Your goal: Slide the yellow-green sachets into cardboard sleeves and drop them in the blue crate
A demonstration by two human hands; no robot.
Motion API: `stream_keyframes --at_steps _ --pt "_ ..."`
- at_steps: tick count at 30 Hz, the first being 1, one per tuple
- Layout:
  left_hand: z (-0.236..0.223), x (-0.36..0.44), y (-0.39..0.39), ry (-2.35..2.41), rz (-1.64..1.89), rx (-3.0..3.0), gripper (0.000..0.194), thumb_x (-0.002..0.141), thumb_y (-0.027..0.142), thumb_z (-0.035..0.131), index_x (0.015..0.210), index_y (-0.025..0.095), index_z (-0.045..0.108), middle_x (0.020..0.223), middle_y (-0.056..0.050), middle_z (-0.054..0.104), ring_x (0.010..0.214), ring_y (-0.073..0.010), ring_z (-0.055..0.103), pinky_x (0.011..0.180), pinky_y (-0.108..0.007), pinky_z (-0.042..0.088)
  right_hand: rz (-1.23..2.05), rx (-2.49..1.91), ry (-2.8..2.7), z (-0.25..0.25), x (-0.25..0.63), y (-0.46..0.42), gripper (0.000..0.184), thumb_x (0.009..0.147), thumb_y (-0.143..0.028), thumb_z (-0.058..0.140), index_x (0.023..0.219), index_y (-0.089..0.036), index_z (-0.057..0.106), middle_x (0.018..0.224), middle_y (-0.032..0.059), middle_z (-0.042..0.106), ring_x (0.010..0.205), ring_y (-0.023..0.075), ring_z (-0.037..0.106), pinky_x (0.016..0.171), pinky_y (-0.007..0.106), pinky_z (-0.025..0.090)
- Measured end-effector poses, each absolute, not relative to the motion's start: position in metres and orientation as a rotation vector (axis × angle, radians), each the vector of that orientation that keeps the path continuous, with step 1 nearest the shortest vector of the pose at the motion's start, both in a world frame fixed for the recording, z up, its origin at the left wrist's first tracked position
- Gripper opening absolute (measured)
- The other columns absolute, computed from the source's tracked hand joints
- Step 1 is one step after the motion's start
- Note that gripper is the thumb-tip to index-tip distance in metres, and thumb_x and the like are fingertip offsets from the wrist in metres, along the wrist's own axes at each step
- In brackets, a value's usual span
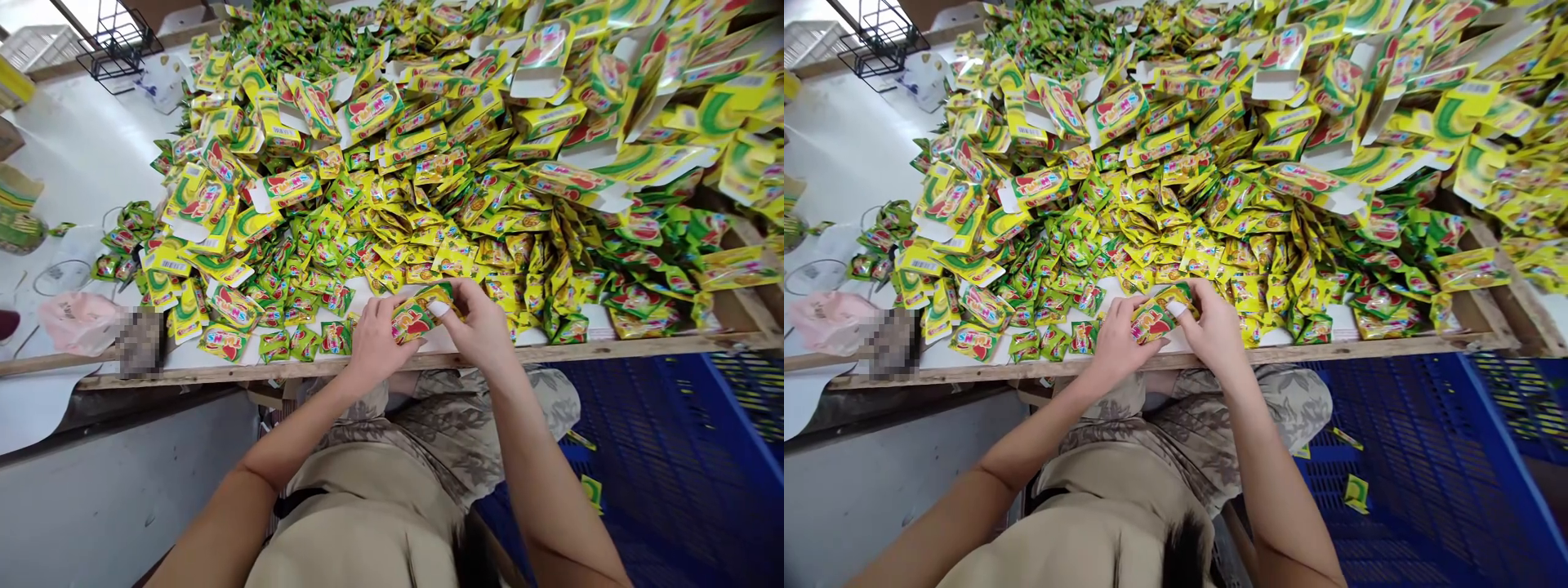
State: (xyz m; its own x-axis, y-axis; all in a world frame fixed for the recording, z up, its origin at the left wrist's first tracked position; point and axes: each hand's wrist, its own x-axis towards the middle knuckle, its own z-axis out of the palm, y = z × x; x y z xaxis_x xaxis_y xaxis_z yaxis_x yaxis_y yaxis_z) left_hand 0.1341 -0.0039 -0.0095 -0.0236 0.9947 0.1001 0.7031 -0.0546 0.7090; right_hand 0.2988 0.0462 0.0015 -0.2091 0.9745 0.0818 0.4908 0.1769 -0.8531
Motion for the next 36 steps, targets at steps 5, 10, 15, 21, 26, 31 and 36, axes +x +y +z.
stream_keyframes --at_steps 5,10,15,21,26,31,36 --pt "-0.01 0.144 -0.006 1.803 0.894 1.619 0.067 0.067 0.036 0.083 0.124 0.023 0.049 0.118 -0.009 0.051 0.112 -0.027 0.055 0.095 -0.042 0.047 0.877 -1.289 -2.057 0.015 0.304 0.058 0.018 0.085 -0.032 0.057 0.094 -0.019 0.066 0.078 0.0036 0.066 0.069 0.018 0.058 0.065 0.03 0.045" --pt "-0.01 0.13 0.0 1.57 0.947 1.473 0.035 0.078 0.036 0.072 0.104 0.019 0.056 0.098 -0.004 0.059 0.093 -0.0195 0.058 0.083 -0.033 0.048 0.898 -1.157 -2.071 0.019 0.308 0.062 0.022 0.086 -0.026 0.054 0.104 -0.021 0.067 0.091 0.0064 0.068 0.087 0.021 0.062 0.077 0.035 0.05" --pt "-0.009 0.115 0.013 1.27 0.942 1.305 0.03 0.078 0.036 0.071 0.097 0.017 0.058 0.087 -0.001 0.063 0.082 -0.016 0.058 0.076 -0.027 0.047 0.752 -1.151 -1.946 0.023 0.293 0.059 0.013 0.083 -0.024 0.061 0.095 -0.021 0.062 0.085 0.0035 0.067 0.077 0.0182 0.064 0.072 0.033 0.051" --pt "-0.013 0.122 0.013 1.094 1.085 1.036 0.05 0.072 0.042 0.075 0.11 0.015 0.056 0.104 -0.006 0.067 0.092 -0.018 0.061 0.084 -0.029 0.048 0.633 -0.98 -2.121 0.023 0.289 0.061 0.013 0.086 -0.015 0.053 0.086 -0.021 0.065 0.101 0.008 0.067 0.098 0.0214 0.063 0.087 0.038 0.049" --pt "-0.014 0.123 0.01 1.162 1.078 1.091 0.042 0.075 0.041 0.073 0.105 0.015 0.058 0.101 -0.006 0.067 0.094 -0.0188 0.061 0.086 -0.029 0.048 0.702 -0.996 -2.272 0.021 0.29 0.066 0.016 0.08 -0.013 0.053 0.085 -0.021 0.066 0.105 0.0094 0.062 0.107 0.0245 0.058 0.092 0.043 0.048" --pt "-0.01 0.121 0.012 1.156 1.107 1.117 0.038 0.077 0.041 0.071 0.102 0.015 0.058 0.102 -0.006 0.066 0.099 -0.02 0.06 0.091 -0.031 0.046 0.753 -0.95 -2.316 0.024 0.287 0.066 0.014 0.083 -0.016 0.056 0.085 -0.022 0.069 0.123 0.0114 0.056 0.12 0.0284 0.053 0.099 0.05 0.044" --pt "-0.012 0.121 0.013 1.118 1.062 1.085 0.04 0.076 0.042 0.073 0.104 0.016 0.058 0.101 -0.005 0.066 0.094 -0.0195 0.06 0.086 -0.03 0.048 0.689 -1.013 -2.202 0.034 0.288 0.068 0.019 0.083 -0.017 0.055 0.095 -0.025 0.068 0.115 0.0096 0.06 0.113 0.0267 0.056 0.093 0.046 0.047"
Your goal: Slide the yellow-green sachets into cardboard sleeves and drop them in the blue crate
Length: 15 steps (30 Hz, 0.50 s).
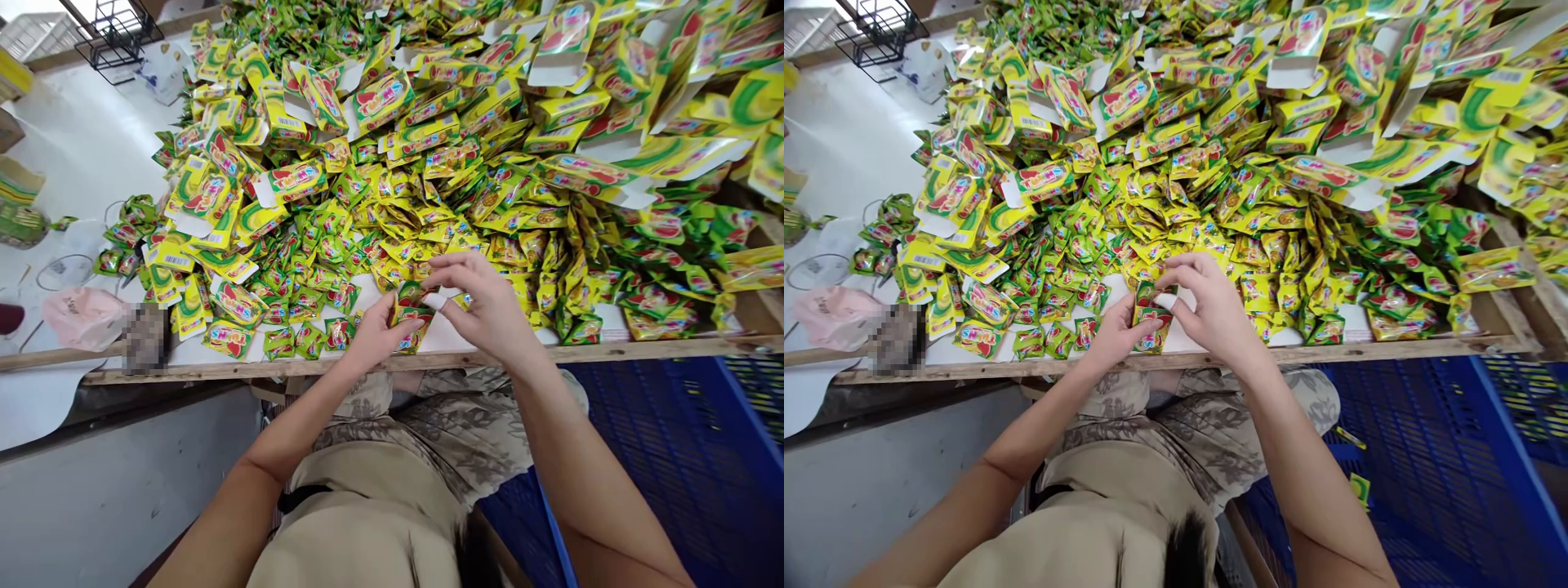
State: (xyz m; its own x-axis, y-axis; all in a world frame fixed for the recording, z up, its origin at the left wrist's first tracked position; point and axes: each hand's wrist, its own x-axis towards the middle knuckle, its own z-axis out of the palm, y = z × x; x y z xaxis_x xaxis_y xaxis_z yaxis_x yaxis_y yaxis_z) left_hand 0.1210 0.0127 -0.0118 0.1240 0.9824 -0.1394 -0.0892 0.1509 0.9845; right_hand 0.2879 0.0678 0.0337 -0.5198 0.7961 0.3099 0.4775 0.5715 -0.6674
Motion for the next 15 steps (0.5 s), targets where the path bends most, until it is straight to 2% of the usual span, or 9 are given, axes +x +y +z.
stream_keyframes --at_steps 4,9,15 --pt "-0.017 0.121 0.012 1.143 1.048 1.111 0.037 0.076 0.041 0.074 0.099 0.017 0.058 0.089 -0.002 0.063 0.085 -0.017 0.058 0.078 -0.027 0.048 0.569 -1.077 -2.288 0.037 0.288 0.071 0.025 0.082 -0.013 0.052 0.098 -0.024 0.069 0.092 0.0081 0.064 0.093 0.0242 0.059 0.081 0.039 0.047" --pt "-0.016 0.123 0.011 1.154 1.033 1.185 0.032 0.079 0.039 0.071 0.099 0.017 0.058 0.09 -0.002 0.063 0.084 -0.0173 0.058 0.078 -0.028 0.048 0.524 -1.115 -2.538 0.048 0.286 0.077 0.033 0.08 -0.009 0.046 0.095 -0.022 0.072 0.082 0.0075 0.063 0.078 0.0212 0.058 0.067 0.033 0.042" --pt "-0.012 0.124 0.01 1.226 1.024 1.238 0.026 0.078 0.028 0.07 0.099 0.017 0.058 0.091 -0.002 0.064 0.085 -0.0179 0.059 0.078 -0.028 0.048 0.549 -1.093 -2.816 0.06 0.274 0.08 0.031 0.069 -0.002 0.049 0.079 -0.023 0.07 0.074 0.0034 0.065 0.064 0.0161 0.055 0.056 0.028 0.031"
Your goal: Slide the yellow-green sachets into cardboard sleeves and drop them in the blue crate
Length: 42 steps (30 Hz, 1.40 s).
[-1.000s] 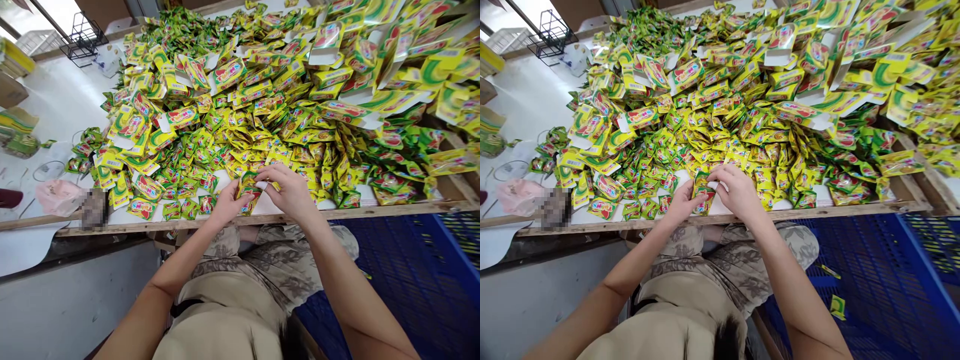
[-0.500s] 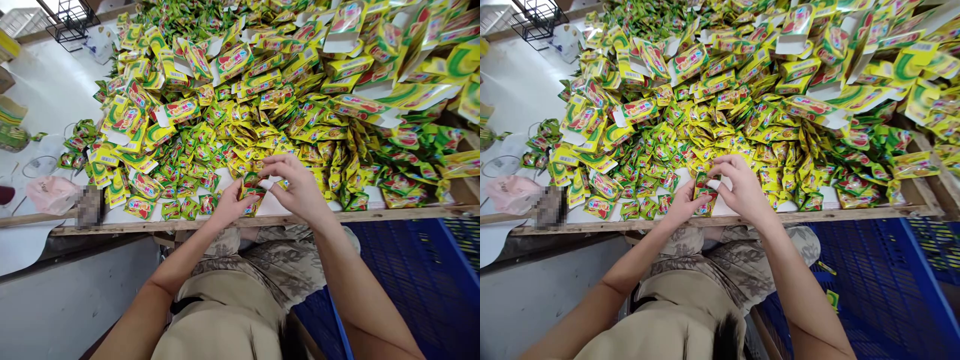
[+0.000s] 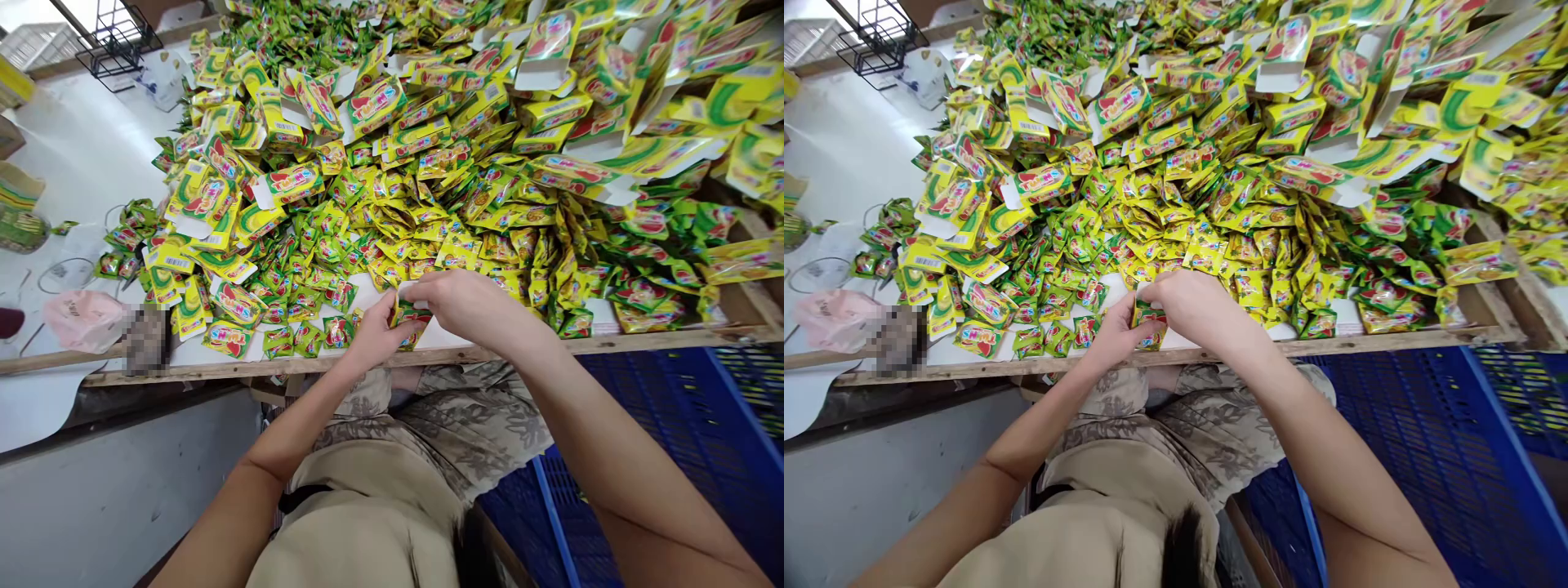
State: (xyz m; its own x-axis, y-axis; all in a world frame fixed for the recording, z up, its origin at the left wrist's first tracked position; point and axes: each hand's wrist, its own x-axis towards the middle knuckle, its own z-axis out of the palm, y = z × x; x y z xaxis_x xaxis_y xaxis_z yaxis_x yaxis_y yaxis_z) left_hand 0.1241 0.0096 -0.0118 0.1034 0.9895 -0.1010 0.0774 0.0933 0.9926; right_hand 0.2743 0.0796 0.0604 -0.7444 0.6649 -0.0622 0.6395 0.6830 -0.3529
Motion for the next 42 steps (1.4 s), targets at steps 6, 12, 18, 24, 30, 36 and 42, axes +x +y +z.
stream_keyframes --at_steps 6,12,18,24,30,36,42 --pt "-0.012 0.12 0.008 1.207 1.027 1.308 0.031 0.078 0.025 0.069 0.105 0.016 0.058 0.102 -0.004 0.066 0.098 -0.0196 0.059 0.089 -0.03 0.047 0.998 -1.026 -2.774 0.056 0.276 0.085 0.025 0.074 -0.009 0.047 0.075 -0.023 0.067 0.063 -0.0008 0.063 0.053 0.0127 0.051 0.054 0.025 0.034" --pt "-0.007 0.119 0.01 1.106 1.024 1.32 0.033 0.077 0.025 0.069 0.107 0.015 0.06 0.107 -0.007 0.067 0.102 -0.0208 0.059 0.094 -0.032 0.045 1.51 -0.968 -2.759 0.065 0.284 0.088 0.028 0.09 -0.027 0.04 0.085 -0.021 0.068 0.06 -0.0026 0.059 0.039 0.0082 0.047 0.045 0.023 0.033" --pt "-0.016 0.122 0.017 1.088 1.009 1.228 0.039 0.068 0.022 0.075 0.104 0.014 0.063 0.105 -0.005 0.07 0.101 -0.0222 0.062 0.095 -0.034 0.046 0.932 -1.117 -2.805 0.058 0.273 0.078 0.019 0.078 -0.015 0.053 0.074 -0.023 0.07 0.067 0.0006 0.065 0.058 0.0136 0.054 0.056 0.026 0.035" --pt "-0.016 0.119 0.019 1.154 0.98 1.207 0.043 0.071 0.019 0.072 0.112 0.014 0.061 0.119 -0.008 0.067 0.116 -0.0255 0.058 0.102 -0.035 0.043 0.82 -1.177 -2.922 0.058 0.264 0.075 0.021 0.077 -0.011 0.055 0.075 -0.021 0.072 0.071 0.0035 0.068 0.063 0.016 0.058 0.058 0.027 0.036" --pt "-0.019 0.116 0.02 1.144 0.964 1.205 0.043 0.07 0.027 0.076 0.108 0.013 0.061 0.112 -0.007 0.068 0.109 -0.0253 0.06 0.096 -0.034 0.047 0.779 -1.177 -2.719 0.05 0.274 0.073 0.027 0.08 -0.009 0.054 0.094 -0.021 0.075 0.087 0.0048 0.074 0.078 0.0172 0.065 0.069 0.025 0.043" --pt "-0.025 0.111 0.017 1.145 0.831 1.148 0.042 0.069 0.026 0.077 0.106 0.012 0.061 0.099 -0.006 0.071 0.094 -0.0234 0.065 0.084 -0.032 0.051 1.024 -1.133 -2.646 0.045 0.28 0.075 0.031 0.08 -0.007 0.05 0.093 -0.021 0.075 0.083 0.0037 0.074 0.065 0.0134 0.061 0.063 0.024 0.042" --pt "-0.027 0.107 0.019 1.163 0.856 1.177 0.051 0.066 0.028 0.081 0.11 0.013 0.061 0.109 -0.01 0.07 0.101 -0.0256 0.064 0.089 -0.035 0.05 1.357 -1.239 -1.667 0.015 0.291 0.059 0.03 0.083 -0.036 0.062 0.109 -0.022 0.065 0.096 0.0051 0.069 0.055 0.0092 0.055 0.052 0.025 0.048"
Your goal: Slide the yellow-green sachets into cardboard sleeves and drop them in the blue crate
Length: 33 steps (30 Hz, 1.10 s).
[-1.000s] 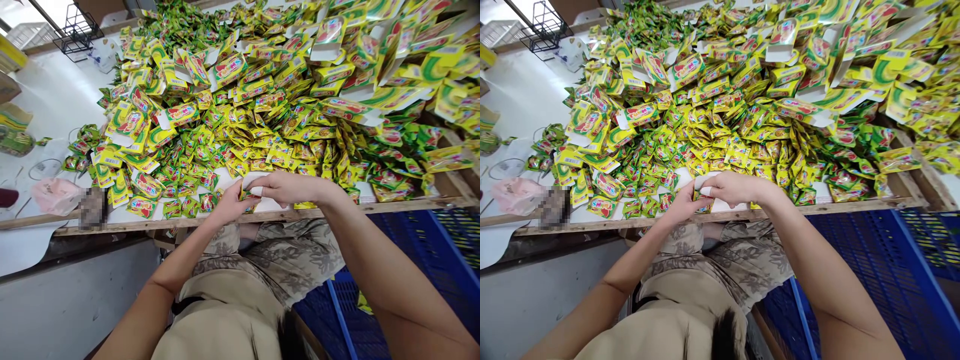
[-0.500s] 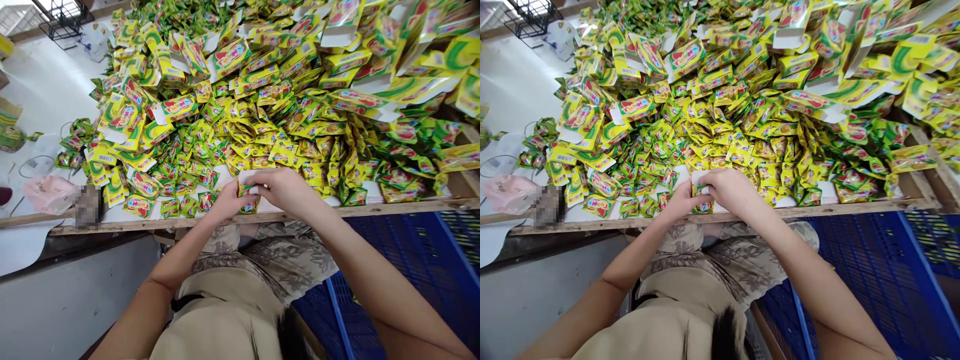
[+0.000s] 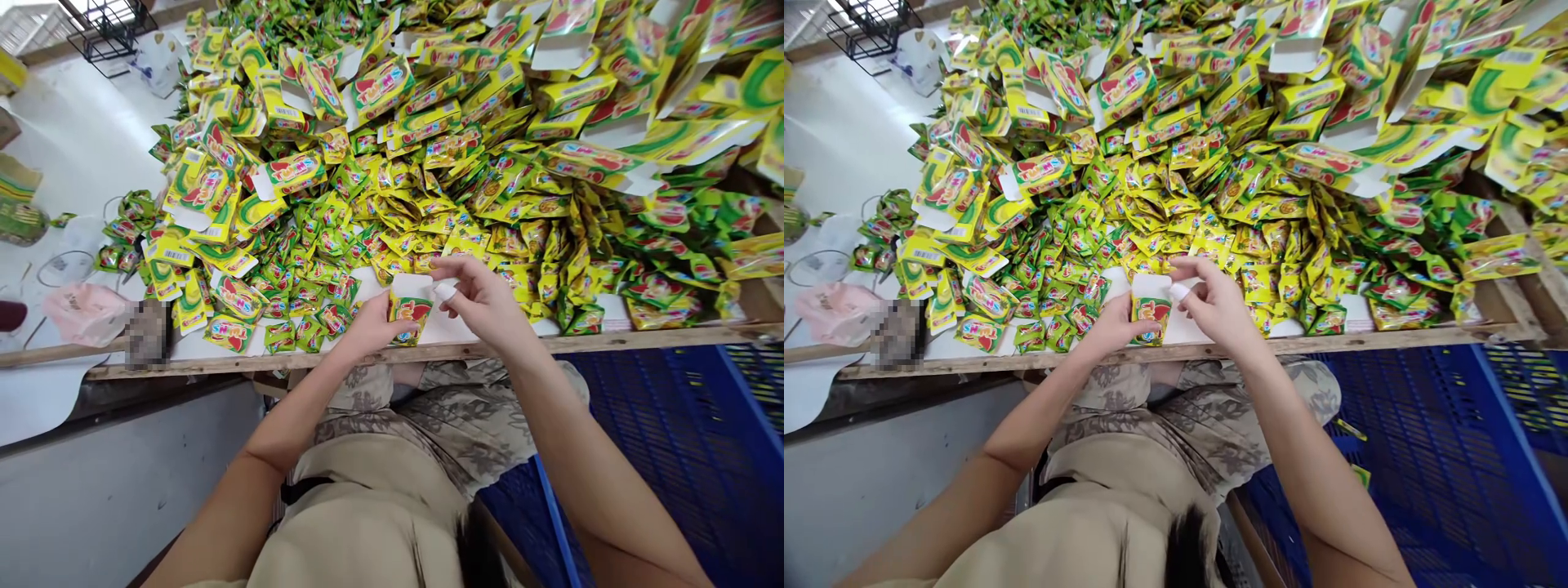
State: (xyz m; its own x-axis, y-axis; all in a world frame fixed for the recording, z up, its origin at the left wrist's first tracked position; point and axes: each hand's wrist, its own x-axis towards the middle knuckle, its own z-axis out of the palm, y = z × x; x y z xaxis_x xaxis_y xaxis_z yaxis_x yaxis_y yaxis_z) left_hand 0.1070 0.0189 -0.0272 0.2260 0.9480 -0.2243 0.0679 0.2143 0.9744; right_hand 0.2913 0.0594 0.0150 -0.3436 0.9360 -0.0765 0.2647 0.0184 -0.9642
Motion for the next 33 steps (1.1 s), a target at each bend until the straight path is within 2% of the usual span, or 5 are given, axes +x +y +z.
stream_keyframes --at_steps 4,10,14,21,33 --pt "-0.026 0.107 0.018 1.161 0.797 1.203 0.057 0.062 0.022 0.082 0.114 0.013 0.06 0.115 -0.01 0.068 0.107 -0.0262 0.062 0.096 -0.037 0.047 1.755 -1.232 -1.335 -0.001 0.29 0.058 0.036 0.072 -0.05 0.073 0.084 -0.019 0.061 0.054 -0.0037 0.054 0.047 0.009 0.05 0.045 0.021 0.042" --pt "-0.025 0.107 0.017 1.027 0.808 1.033 0.065 0.059 0.042 0.086 0.111 0.014 0.062 0.111 -0.009 0.068 0.107 -0.0271 0.061 0.097 -0.038 0.046 2.231 -1.153 -0.919 -0.001 0.288 0.067 0.046 0.051 -0.037 0.089 0.086 -0.018 0.066 0.062 -0.0049 0.059 0.045 0.0035 0.046 0.043 0.017 0.039" --pt "-0.017 0.105 0.022 0.819 0.861 0.671 0.069 0.07 0.071 0.066 0.11 0.016 0.063 0.107 -0.01 0.069 0.106 -0.0265 0.06 0.093 -0.038 0.047 2.364 -1.135 -0.787 -0.001 0.288 0.072 0.047 0.052 -0.022 0.088 0.094 -0.019 0.068 0.07 -0.0044 0.065 0.044 0.0026 0.046 0.046 0.018 0.042" --pt "-0.006 0.097 0.029 0.944 0.795 0.704 0.055 0.063 0.053 0.083 0.1 0.018 0.064 0.09 0.0 0.065 0.08 -0.0118 0.058 0.074 -0.023 0.044 2.362 -1.121 -0.696 -0.005 0.288 0.077 0.03 0.057 -0.011 0.077 0.085 -0.017 0.067 0.067 -0.0027 0.065 0.046 0.0044 0.046 0.048 0.02 0.041" --pt "0.001 0.075 0.043 1.055 0.845 0.944 0.029 0.063 0.031 0.081 0.082 0.016 0.066 0.079 0.001 0.064 0.072 -0.0097 0.058 0.072 -0.023 0.045 2.268 -1.133 -0.844 0.001 0.269 0.074 0.04 0.048 -0.028 0.087 0.073 -0.019 0.057 0.056 -0.0084 0.05 0.042 0.0037 0.038 0.042 0.019 0.035"
